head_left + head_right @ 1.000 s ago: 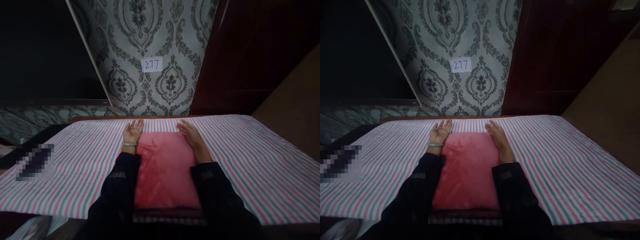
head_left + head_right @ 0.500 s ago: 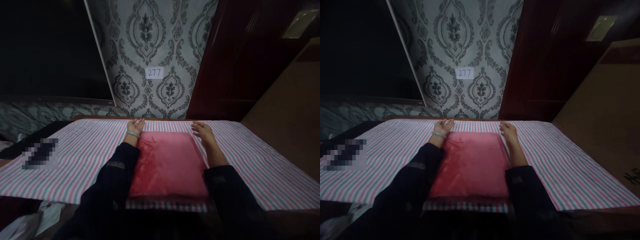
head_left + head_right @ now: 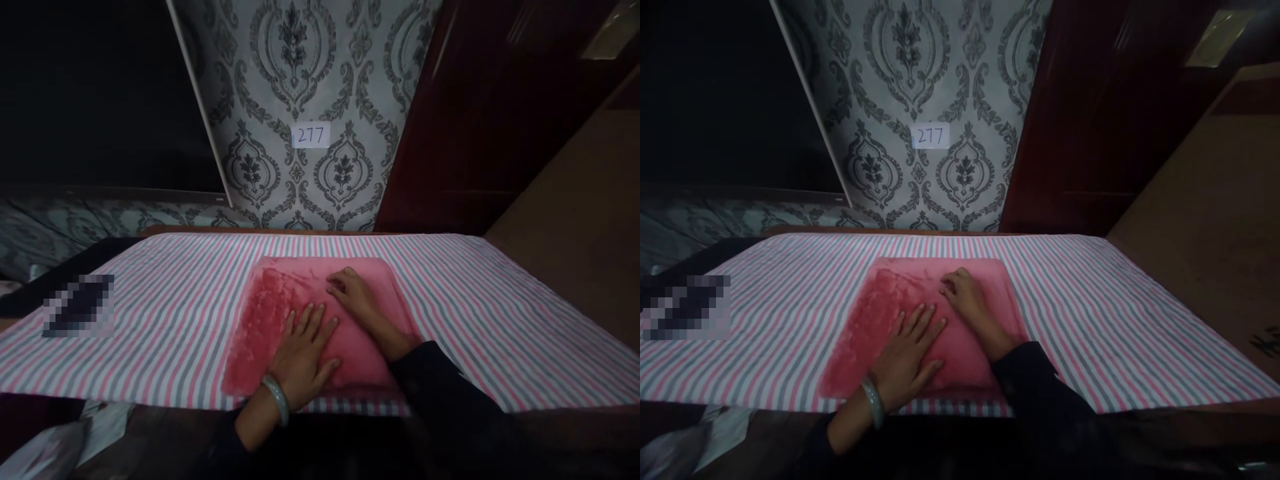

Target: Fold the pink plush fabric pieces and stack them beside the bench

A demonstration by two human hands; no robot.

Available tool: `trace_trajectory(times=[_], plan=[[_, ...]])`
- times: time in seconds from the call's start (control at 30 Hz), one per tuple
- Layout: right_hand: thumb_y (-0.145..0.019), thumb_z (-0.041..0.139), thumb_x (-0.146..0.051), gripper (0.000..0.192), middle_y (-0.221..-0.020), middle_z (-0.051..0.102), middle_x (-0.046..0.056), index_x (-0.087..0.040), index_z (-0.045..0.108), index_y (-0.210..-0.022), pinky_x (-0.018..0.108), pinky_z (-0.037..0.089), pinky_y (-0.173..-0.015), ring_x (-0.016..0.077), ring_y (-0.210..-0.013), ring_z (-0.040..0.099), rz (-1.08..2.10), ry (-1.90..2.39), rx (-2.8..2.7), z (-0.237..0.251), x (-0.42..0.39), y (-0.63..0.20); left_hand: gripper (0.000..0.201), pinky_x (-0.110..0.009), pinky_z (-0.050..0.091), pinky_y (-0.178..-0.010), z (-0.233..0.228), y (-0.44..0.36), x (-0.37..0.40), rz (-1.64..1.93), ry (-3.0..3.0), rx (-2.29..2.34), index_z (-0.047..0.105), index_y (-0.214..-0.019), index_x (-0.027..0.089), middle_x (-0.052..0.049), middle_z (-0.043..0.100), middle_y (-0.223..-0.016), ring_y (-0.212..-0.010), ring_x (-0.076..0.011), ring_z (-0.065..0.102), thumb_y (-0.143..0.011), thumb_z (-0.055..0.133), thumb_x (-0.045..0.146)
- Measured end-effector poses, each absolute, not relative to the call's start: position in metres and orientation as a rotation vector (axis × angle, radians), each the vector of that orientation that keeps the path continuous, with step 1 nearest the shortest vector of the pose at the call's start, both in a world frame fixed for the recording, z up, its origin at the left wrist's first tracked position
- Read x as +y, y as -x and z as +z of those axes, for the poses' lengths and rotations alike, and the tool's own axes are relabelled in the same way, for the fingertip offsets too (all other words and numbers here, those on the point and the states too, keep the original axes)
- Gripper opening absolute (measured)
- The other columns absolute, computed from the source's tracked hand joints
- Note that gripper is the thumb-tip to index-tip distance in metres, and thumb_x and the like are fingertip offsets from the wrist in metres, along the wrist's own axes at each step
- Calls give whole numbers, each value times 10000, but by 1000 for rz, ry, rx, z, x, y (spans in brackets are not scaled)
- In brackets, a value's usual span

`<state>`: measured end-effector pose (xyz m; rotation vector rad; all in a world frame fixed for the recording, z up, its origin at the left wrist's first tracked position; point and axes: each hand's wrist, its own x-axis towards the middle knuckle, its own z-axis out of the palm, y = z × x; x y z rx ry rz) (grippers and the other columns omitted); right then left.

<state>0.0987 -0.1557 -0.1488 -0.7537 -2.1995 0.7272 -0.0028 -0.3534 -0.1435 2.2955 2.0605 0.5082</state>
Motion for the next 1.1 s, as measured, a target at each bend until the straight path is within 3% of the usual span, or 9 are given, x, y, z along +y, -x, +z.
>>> trace_trajectory(times=[0.17,0.37,0.5,0.63,0.77,0.87,0.97,1.1], plan=[[-863,570,-121,142,-877,652,48,-205,676,-819,304,469,-766,186,-828,607,521,844,-2242,-146,-157,-98,634,-611,173,-1187,-145,4,-349,540,-2328,2069,359,-1522,282,-83,271,-1625,-1497,-323,202,-932,515,452],[-886,481,-141,212,-882,693,86,-185,684,-844,318,463,-777,215,-841,623,305,1105,-2222,-136,-136,-125,623,-596,190,-1186,-146,5,-353,530,-2355,2087,350,-1526,275,-85,280,-1622,-1498,-310,204,-947,485,461],[-910,506,-244,287,-1117,702,143,-165,692,-1114,398,472,-930,267,-1049,631,190,1053,-2342,-136,-155,-157,618,-603,203,-1177,-147,3,-350,497,-2374,2101,365,-1520,259,-96,287,-1618,-1492,-320,220,-948,480,464],[-953,466,-408,471,-1472,507,116,-235,545,-1384,603,326,-1094,350,-1378,417,83,1031,-2427,-154,-194,-193,632,-601,227,-1169,-143,9,-356,452,-2353,2133,347,-1529,257,-95,299,-1613,-1486,-321,242,-952,467,484],[-973,391,-492,544,-1566,381,90,-257,458,-1459,550,347,-1124,302,-1432,361,324,1135,-2278,-173,-211,-231,597,-634,208,-1159,-138,37,-375,400,-2239,2252,419,-1493,246,-114,362,-1581,-1470,-334,284,-957,434,509],[-959,385,-556,624,-1542,421,94,-247,395,-1501,502,365,-1134,280,-1396,425,576,1190,-2106,-181,-218,-250,582,-642,184,-1162,-141,63,-392,539,-2070,2400,444,-1476,230,-132,344,-1587,-1476,-340,267,-958,423,492],[-931,420,-605,673,-1501,480,82,-262,382,-1509,511,355,-1138,299,-1370,456,735,1274,-1924,-187,-226,-258,637,-571,222,-1183,-148,80,-409,857,-1775,2456,396,-1503,189,-153,309,-1600,-1479,-322,268,-950,418,505],[-890,501,-628,677,-1473,515,55,-311,423,-1483,536,330,-1149,323,-1370,450,889,1322,-1761,-189,-232,-260,718,-475,258,-1199,-151,85,-423,1163,-1340,2359,356,-1524,203,-114,406,-1558,-1439,-291,361,-913,492,556]])
